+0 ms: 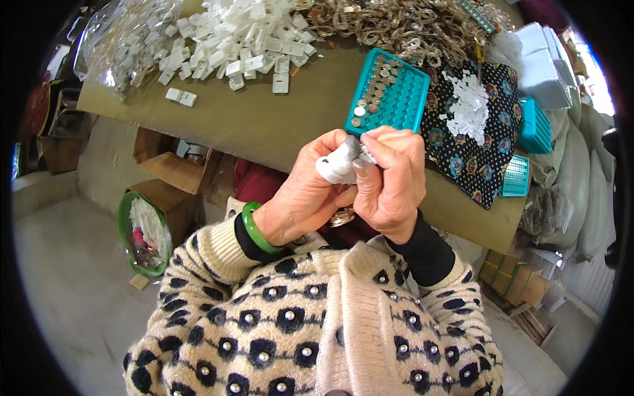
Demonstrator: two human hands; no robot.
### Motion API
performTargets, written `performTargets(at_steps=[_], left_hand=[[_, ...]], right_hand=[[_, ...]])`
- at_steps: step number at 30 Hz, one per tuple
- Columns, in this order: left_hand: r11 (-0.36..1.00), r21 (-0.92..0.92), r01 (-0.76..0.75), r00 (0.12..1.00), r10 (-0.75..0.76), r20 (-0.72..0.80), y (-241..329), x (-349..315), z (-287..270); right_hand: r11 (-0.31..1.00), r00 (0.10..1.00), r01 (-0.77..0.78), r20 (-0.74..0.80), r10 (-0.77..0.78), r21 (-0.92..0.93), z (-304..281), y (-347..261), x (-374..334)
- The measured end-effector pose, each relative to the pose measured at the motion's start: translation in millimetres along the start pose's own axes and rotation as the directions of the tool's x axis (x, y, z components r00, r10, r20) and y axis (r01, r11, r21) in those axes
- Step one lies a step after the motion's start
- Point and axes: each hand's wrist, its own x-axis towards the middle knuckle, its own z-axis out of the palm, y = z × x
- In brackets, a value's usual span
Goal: The person repeatedly picks small white plastic housings and metal keyrings from a table, inserts the keyring into the housing, and places the assembled unit into a blue tray. The process is repeated continuously with many identical parts.
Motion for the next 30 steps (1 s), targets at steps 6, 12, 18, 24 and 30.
performTargets(at_steps=[6, 12, 18, 24, 30], left_hand=[[0.995, 0.088, -0.049, 0.997, 0.044, 0.060, 15, 1, -1], [0.990, 0.117, -0.079, 0.995, 0.070, 0.076, 20, 3, -4], [0.993, 0.111, -0.048, 0.994, 0.037, 0.101, 23, 6, -9], [0.984, 0.170, -0.059, 0.996, 0.048, 0.070, 26, 4, -12], [0.991, 0.101, -0.091, 0.986, 0.075, 0.152, 27, 6, -16]], right_hand=[[0.987, 0.964, -0.158, 0.217, 0.151, 0.015, -33, 3, -1], [0.792, 0.956, -0.162, 0.105, 0.273, -0.588, -85, 69, 1], [0.706, 0.898, -0.105, 0.238, 0.370, -0.700, -92, 100, -9], [0.719, 0.865, -0.320, 0.119, 0.487, -0.617, -85, 84, 16], [0.674, 0.705, -0.709, 0.194, 0.683, 0.205, -56, 10, 15]])
